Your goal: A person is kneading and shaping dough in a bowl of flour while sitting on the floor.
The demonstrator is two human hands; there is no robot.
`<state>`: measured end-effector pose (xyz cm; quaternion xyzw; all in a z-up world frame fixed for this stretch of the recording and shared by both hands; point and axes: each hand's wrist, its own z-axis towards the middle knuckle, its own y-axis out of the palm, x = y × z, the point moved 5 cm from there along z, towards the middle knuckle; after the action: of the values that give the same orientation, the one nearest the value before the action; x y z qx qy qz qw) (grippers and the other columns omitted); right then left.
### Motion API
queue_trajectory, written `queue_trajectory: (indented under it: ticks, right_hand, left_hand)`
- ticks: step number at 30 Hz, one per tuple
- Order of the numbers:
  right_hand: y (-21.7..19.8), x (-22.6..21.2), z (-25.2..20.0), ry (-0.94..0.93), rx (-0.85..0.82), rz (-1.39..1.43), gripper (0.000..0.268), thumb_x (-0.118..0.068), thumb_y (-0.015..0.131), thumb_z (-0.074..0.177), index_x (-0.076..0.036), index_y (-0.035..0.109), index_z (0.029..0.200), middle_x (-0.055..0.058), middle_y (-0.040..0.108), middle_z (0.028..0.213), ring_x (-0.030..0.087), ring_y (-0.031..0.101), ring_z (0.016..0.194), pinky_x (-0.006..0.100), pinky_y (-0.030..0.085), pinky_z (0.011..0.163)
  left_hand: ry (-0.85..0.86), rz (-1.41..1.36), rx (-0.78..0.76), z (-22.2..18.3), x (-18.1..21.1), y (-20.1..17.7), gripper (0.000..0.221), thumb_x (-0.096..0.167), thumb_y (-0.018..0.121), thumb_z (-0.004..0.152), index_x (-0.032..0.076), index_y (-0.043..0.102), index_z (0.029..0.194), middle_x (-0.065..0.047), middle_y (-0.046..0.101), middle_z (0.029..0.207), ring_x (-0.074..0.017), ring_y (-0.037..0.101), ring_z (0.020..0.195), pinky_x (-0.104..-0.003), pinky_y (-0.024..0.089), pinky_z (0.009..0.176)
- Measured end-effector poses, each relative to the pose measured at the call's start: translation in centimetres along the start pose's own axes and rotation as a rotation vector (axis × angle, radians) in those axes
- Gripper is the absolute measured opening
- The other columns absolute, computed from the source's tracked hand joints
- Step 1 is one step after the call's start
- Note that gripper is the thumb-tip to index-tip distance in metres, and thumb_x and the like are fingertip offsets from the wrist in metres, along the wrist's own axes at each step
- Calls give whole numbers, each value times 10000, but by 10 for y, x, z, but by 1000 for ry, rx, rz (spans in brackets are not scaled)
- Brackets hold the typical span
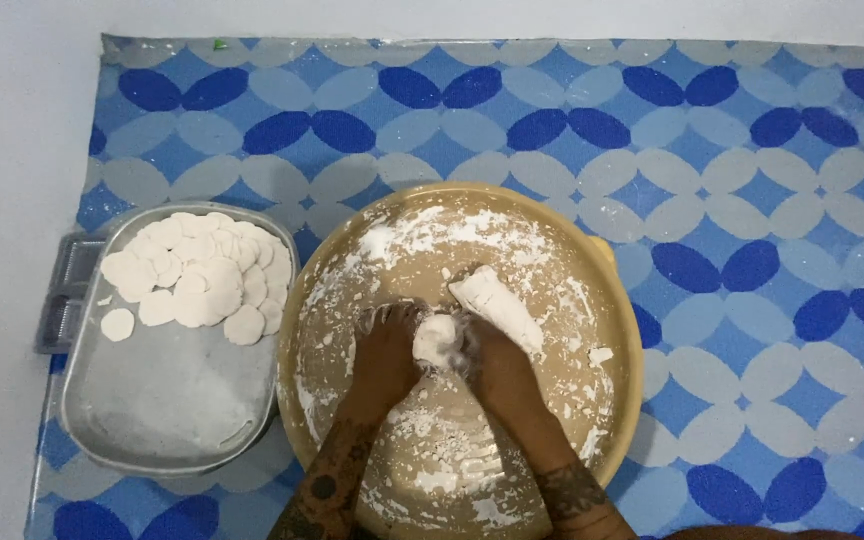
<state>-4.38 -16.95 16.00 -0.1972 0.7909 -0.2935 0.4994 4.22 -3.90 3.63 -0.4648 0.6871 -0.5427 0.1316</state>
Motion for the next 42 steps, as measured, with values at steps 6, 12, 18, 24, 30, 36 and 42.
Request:
queue_trajectory:
  ticks: [6,12,18,24,30,36,42]
  right_hand:
    - [-4,93,36,168,128,-339,1034,-616,820,707,1,433,1442,282,509,1388,555,454,1298,755,417,995]
    - [13,120,37,65,328,-210,843,-436,844,686,14,494,1307,246,576,1230,459,555,1159,633,496,971]
    - [8,122,43,-59,293,-108,831,-292,887,630,39,508,1290,284,579,1207,499,549,1140,590,456,1018]
    - [-10,42,64,-295,119,-160,754,-325,851,721,-134,547,1385,182,604,1278,419,535,1233,522,406,1077]
    - [7,5,85,-405,-224,-306,720,-246,731,814,-57,429,1439,339,526,1379,569,456,1311,631,266,1165]
    - [-9,-1,62,-465,-174,175,752,-118,649,770,-39,422,1483,313,559,1355,563,492,1253,608,351,1102]
    - [1,70,60,7,-10,-14,647,-207,772,797,-49,558,1387,262,669,1232,470,601,1203,551,447,1083]
  left_hand:
    - [60,-68,29,-15,22,-29,816,295,825,776,112,454,1479,-111,461,1464,-374,377,1415,-749,304,1113]
    - [305,92,169,-28,41,-6,591,204,820,807,91,592,1341,-148,577,1342,-374,524,1318,-657,234,1202]
    - [323,-34,232,-34,29,10,782,336,842,741,83,516,1405,-139,504,1441,-360,481,1368,-541,310,1192]
    - [329,-177,430,-36,23,17,856,245,897,687,-31,478,1381,-260,468,1438,-453,476,1339,-547,392,1121]
    - [220,9,889,-49,-1,40,1088,679,844,580,53,516,1407,-240,458,1456,-422,488,1340,-566,320,1191]
    - [311,8,753,-19,-1,7,1124,538,870,601,122,428,1546,-216,379,1583,-404,386,1454,-537,254,1234]
    - [341,108,-48,-32,70,-113,826,12,669,770,-30,359,1535,-280,287,1613,-501,276,1487,-672,348,1126]
